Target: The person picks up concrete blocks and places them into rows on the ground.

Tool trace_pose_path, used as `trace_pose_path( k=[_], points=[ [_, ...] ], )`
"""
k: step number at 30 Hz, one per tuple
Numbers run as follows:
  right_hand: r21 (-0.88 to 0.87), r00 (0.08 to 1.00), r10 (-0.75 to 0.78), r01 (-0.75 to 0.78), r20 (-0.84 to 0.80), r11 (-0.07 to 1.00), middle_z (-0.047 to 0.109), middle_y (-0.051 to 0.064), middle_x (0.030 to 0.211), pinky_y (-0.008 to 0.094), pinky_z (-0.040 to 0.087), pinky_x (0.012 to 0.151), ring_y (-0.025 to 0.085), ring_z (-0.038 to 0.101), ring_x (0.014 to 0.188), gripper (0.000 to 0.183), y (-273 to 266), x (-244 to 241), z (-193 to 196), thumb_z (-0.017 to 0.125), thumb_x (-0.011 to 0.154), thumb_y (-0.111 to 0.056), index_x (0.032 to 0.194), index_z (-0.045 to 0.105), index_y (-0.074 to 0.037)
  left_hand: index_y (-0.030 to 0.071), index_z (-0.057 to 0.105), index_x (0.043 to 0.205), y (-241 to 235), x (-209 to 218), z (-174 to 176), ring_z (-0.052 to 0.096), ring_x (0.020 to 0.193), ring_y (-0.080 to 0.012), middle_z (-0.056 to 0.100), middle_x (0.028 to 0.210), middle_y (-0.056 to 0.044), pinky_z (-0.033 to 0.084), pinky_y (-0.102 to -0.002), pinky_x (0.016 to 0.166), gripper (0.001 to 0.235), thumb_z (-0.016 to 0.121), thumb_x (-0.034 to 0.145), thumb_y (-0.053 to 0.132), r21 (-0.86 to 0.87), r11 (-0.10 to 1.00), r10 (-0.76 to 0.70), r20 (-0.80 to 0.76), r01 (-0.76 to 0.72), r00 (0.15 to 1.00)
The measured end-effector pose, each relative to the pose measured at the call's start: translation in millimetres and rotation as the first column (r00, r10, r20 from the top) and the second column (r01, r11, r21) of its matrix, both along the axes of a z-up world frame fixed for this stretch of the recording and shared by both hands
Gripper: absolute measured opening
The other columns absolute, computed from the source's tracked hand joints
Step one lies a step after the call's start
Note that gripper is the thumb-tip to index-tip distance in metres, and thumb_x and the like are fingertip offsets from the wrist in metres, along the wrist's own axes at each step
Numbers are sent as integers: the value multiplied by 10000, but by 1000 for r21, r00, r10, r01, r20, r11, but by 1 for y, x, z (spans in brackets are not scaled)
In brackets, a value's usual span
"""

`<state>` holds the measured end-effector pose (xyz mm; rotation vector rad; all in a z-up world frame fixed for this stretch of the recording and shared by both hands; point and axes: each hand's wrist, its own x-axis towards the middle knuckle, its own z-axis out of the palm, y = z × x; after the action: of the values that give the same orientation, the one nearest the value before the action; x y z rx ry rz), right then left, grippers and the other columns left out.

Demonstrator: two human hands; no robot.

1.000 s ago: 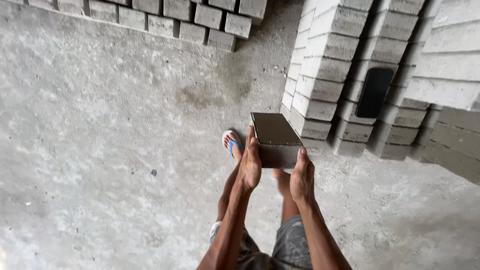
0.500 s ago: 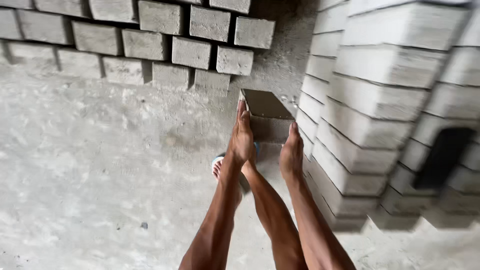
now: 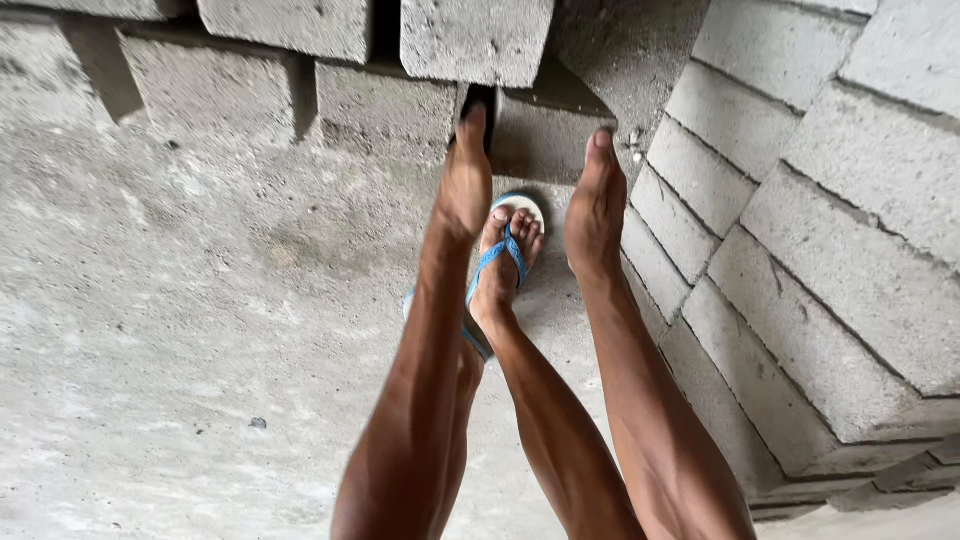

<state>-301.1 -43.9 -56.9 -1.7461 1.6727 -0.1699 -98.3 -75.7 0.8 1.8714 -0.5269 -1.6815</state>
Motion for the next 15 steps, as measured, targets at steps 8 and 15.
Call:
trace_pose_path(
  k=[8,15],
  points=[
    [313,879,-404,321,253,894,310,351,1642,550,197,1306,446,283,1555,679,-34,41,69,239,1191,-423,1584,359,117,153,126,1705,2,-29,34,424,1249,-425,150,1648,-426,428,-456,1028,883,226,1020,700,76,905,426,-156,-419,891],
    [398,853,-475,368,216,840,325,320,1656,532,176,1317,442,283,1566,729,-54,68,85,293,1159,-503,1587,384,80,120,172,1690,20,-28,8,344,1521,-523,180,1707,-317,392,-524,1246,779,141,1077,601,43,932,361,-71,-359,930]
  ],
)
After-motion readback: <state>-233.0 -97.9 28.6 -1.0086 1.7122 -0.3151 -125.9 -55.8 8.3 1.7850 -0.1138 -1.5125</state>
